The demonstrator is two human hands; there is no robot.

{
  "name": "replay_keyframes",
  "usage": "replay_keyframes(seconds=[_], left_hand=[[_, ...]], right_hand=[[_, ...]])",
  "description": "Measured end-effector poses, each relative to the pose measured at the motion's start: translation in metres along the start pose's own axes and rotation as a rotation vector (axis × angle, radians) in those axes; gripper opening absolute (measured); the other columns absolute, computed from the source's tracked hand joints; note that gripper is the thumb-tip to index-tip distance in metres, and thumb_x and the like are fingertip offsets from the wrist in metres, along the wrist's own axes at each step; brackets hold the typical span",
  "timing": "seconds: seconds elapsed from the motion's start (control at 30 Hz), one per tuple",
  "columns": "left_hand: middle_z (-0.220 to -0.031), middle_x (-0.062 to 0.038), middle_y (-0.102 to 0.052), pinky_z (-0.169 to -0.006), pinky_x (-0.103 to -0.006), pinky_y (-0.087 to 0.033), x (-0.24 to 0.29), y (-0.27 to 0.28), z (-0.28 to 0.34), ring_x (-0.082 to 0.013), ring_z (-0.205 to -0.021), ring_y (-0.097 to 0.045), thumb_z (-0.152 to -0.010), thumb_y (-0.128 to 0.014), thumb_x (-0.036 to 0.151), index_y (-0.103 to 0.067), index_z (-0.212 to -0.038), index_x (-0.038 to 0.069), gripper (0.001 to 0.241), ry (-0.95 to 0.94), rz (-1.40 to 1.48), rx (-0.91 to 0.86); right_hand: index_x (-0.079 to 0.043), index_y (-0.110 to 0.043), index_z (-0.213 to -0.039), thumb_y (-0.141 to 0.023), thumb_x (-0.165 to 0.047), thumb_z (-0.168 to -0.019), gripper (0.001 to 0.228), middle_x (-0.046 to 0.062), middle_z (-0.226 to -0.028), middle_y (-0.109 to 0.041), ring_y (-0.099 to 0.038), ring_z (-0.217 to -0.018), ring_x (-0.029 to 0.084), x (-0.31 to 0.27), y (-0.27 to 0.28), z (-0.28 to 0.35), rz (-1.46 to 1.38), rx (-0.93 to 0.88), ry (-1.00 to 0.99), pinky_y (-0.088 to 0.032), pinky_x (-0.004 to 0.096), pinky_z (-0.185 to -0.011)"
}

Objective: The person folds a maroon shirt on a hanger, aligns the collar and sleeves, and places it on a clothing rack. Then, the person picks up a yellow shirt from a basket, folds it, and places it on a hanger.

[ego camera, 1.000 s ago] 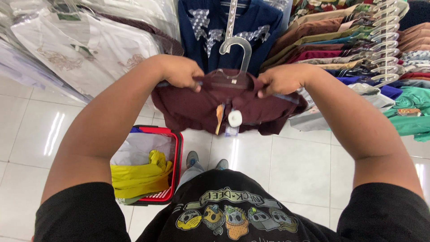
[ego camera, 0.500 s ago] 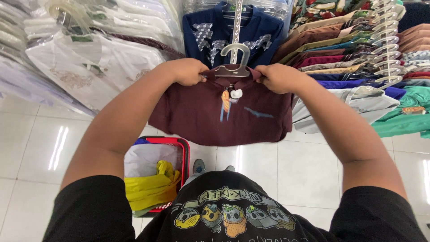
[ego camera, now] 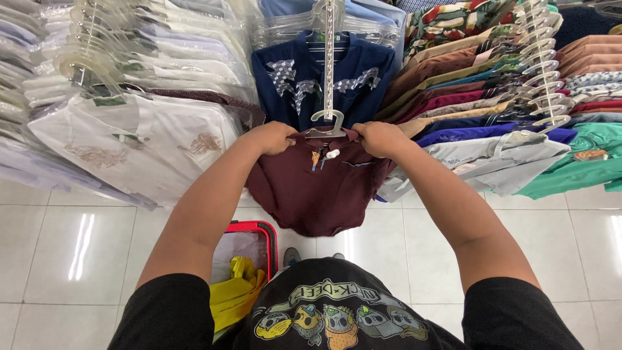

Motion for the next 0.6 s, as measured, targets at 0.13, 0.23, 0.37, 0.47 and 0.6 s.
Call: replay_keyframes(seconds=[0.13,0.23,0.37,0.47,0.6], left_hand=[[-0.135,-0.014,-0.064,-0.108,-0.0443,-0.045,-0.028,0.001,0.003,-0.0338,-0.129,-0.056,-0.096,-0.064,0.029,-0.063,-0.134,0.013,0.042,-0.020,-0.029,0.053],[-0.131,-0.019,-0.064,-0.108,-0.0477,-0.046,-0.066,-0.009,0.016,-0.0377,-0.126,-0.057,-0.092,-0.068,0.022,-0.063,-0.134,0.008,0.044,0.028,0.006,0.100],[-0.112,-0.020,-0.069,-0.095,-0.0445,-0.051,-0.123,-0.050,0.026,-0.0349,-0.109,-0.063,-0.098,-0.057,0.020,-0.069,-0.122,0.004,0.031,0.124,0.173,0.256],[-0.089,-0.015,-0.067,-0.079,-0.0385,-0.052,-0.144,-0.079,0.032,-0.0275,-0.090,-0.063,-0.096,-0.056,0.020,-0.070,-0.102,0.004,0.021,0.159,0.313,0.433],[-0.087,-0.016,-0.062,-0.082,-0.0404,-0.052,-0.144,-0.100,0.038,-0.0298,-0.093,-0.061,-0.091,-0.056,0.011,-0.067,-0.101,0.002,0.018,0.126,0.456,0.650]], right_hand=[[-0.022,-0.053,-0.139,-0.057,-0.028,-0.093,0.046,0.011,-0.121,-0.067,-0.065,-0.114,0.032,0.008,0.007,0.006,-0.016,0.013,-0.071,-0.053,0.050,-0.096],[-0.018,-0.055,-0.141,-0.052,-0.019,-0.094,0.047,0.012,-0.126,-0.068,-0.065,-0.117,0.031,0.021,0.006,0.009,-0.062,0.005,-0.112,-0.049,0.044,-0.103],[-0.014,-0.055,-0.140,-0.058,-0.026,-0.093,0.049,0.017,-0.129,-0.065,-0.060,-0.123,0.035,0.036,0.004,0.016,-0.096,0.109,-0.114,-0.045,0.047,-0.108],[-0.013,-0.054,-0.141,-0.065,-0.035,-0.093,0.055,0.022,-0.131,-0.061,-0.055,-0.128,0.042,0.038,-0.003,0.017,-0.066,0.302,-0.111,-0.039,0.053,-0.110],[-0.010,-0.062,-0.131,-0.079,-0.035,-0.087,0.053,0.020,-0.122,-0.061,-0.055,-0.122,0.044,0.045,-0.033,0.016,0.050,0.901,-0.099,-0.041,0.054,-0.103]])
Point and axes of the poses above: each hand's wrist, its own z-axis away from the middle knuckle, its own y-axis out of the back of the hand, x = y × z, the point moved 1 cm from there along -z, towards the middle knuckle
